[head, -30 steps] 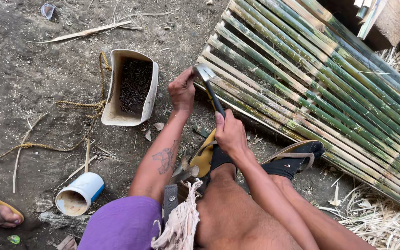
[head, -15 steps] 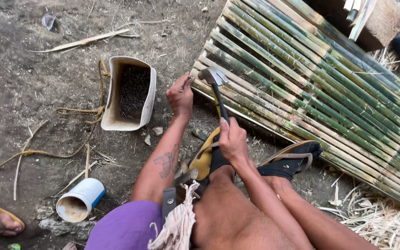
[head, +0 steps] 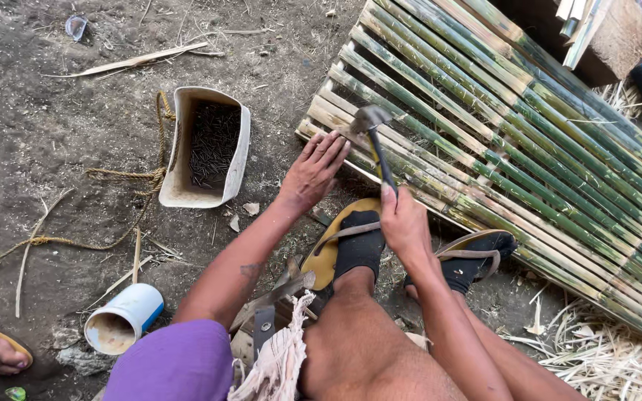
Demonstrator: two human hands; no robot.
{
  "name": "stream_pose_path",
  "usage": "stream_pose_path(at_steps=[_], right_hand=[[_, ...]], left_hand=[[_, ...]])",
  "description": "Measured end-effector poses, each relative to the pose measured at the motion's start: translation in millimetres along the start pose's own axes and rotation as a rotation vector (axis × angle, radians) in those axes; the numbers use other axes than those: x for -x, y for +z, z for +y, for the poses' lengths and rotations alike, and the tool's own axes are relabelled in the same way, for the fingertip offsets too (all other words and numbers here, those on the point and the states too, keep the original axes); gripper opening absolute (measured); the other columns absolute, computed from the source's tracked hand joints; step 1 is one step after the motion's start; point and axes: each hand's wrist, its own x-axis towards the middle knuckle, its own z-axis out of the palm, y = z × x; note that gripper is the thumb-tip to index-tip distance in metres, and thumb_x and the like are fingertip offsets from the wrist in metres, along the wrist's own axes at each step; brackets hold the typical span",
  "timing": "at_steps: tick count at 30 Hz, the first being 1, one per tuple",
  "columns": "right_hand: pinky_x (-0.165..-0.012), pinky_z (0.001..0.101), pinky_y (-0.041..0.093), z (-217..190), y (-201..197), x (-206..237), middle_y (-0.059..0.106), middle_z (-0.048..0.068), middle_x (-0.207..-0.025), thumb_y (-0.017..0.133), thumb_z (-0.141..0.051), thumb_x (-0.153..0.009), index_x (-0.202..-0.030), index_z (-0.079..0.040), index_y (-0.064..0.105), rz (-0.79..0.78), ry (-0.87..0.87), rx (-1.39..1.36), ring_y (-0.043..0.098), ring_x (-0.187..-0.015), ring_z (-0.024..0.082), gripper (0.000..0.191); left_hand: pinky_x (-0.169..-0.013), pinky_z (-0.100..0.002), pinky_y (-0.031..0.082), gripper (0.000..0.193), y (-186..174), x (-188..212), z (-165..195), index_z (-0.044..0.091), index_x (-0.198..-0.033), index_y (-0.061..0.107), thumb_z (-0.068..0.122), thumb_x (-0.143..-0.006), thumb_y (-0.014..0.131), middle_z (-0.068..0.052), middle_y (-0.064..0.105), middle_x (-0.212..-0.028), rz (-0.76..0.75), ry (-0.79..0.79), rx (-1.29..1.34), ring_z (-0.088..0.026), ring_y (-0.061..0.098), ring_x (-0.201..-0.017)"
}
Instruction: The person assembles a bamboo mat by placing bamboo strips and securing them with nails using a hammer. They repeatedly pick nails from a container and hammer them into the mat to fasten the strips together.
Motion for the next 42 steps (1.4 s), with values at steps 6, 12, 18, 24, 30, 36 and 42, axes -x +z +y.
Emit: stream_pose_path(at_steps=[6, 12, 18, 24, 30, 36, 42], right_hand=[[-0.053, 0.0499, 0.045, -11, 23, 26, 0.06, 0.025, -0.063, 0.049, -0.038, -0.105, -0.095, 0.0, 0.06, -0.004, -0.076, -0.121, 0.063, -0.057, 0.043, 0.041], [-0.052, 0.0479, 0.046, -18, 31, 30, 0.06, 0.023, -0.063, 0.049, -0.034, -0.106, -0.095, -0.001, 0.058, 0.062, -0.283, -0.22, 0.065, -0.057, 0.042, 0.036], [-0.056, 0.0521, 0.044, -28, 44, 1, 0.061, 0.023, -0.065, 0.05, -0.034, -0.109, -0.097, 0.0, 0.057, 0.019, -0.284, -0.018, 0.062, -0.062, 0.048, 0.036], [-0.052, 0.0489, 0.047, -19, 42, 6, 0.058, 0.02, -0.061, 0.045, -0.033, -0.104, -0.103, -0.002, 0.055, 0.083, -0.376, -0.388, 0.062, -0.055, 0.045, 0.033], [-0.057, 0.0511, 0.045, -16, 58, -12, 0.062, 0.022, -0.067, 0.052, -0.029, -0.108, -0.097, -0.003, 0.058, 0.029, -0.411, -0.12, 0.064, -0.065, 0.048, 0.029], [-0.058, 0.0504, 0.046, -1, 66, -12, 0.06, 0.026, -0.067, 0.048, -0.026, -0.103, -0.102, 0.0, 0.058, 0.037, -0.338, -0.183, 0.063, -0.068, 0.048, 0.028], [-0.055, 0.0403, 0.047, 0, 52, -11, 0.059, 0.012, -0.061, 0.048, -0.034, -0.107, -0.086, -0.002, 0.059, 0.047, -0.234, -0.341, 0.061, -0.055, 0.026, 0.04]], left_hand=[[-0.127, -0.048, 0.029, 0.038, 13, -1, 3, -0.001, -0.131, 0.062, 0.008, -0.095, 0.056, -0.016, 0.06, -0.143, 0.092, -0.087, -0.031, -0.03, 0.05, -0.142], [-0.124, -0.046, 0.034, 0.037, 26, 2, 0, 0.0, -0.128, 0.067, 0.007, -0.094, 0.056, -0.015, 0.066, -0.135, 0.198, -0.061, -0.028, -0.029, 0.056, -0.135], [-0.125, -0.046, 0.031, 0.046, 25, 3, 2, 0.0, -0.137, 0.065, 0.009, -0.093, 0.056, -0.016, 0.062, -0.143, 0.215, -0.076, 0.036, -0.029, 0.05, -0.141], [-0.126, -0.045, 0.031, 0.045, 26, 4, 0, 0.003, -0.139, 0.062, 0.006, -0.094, 0.056, -0.012, 0.061, -0.146, 0.157, -0.103, 0.007, -0.027, 0.049, -0.145], [-0.125, -0.045, 0.034, 0.05, 29, 6, -6, 0.001, -0.139, 0.061, 0.005, -0.089, 0.057, -0.013, 0.062, -0.144, 0.14, -0.055, 0.04, -0.028, 0.051, -0.143], [-0.125, -0.044, 0.035, 0.053, 25, 2, -6, 0.006, -0.145, 0.062, 0.001, -0.093, 0.056, -0.011, 0.062, -0.143, 0.15, -0.115, 0.168, -0.026, 0.054, -0.138], [-0.108, -0.039, 0.053, 0.029, -12, 6, -9, -0.002, -0.127, 0.068, -0.002, -0.099, 0.059, -0.019, 0.069, -0.135, 0.347, -0.095, 0.359, -0.031, 0.066, -0.126]])
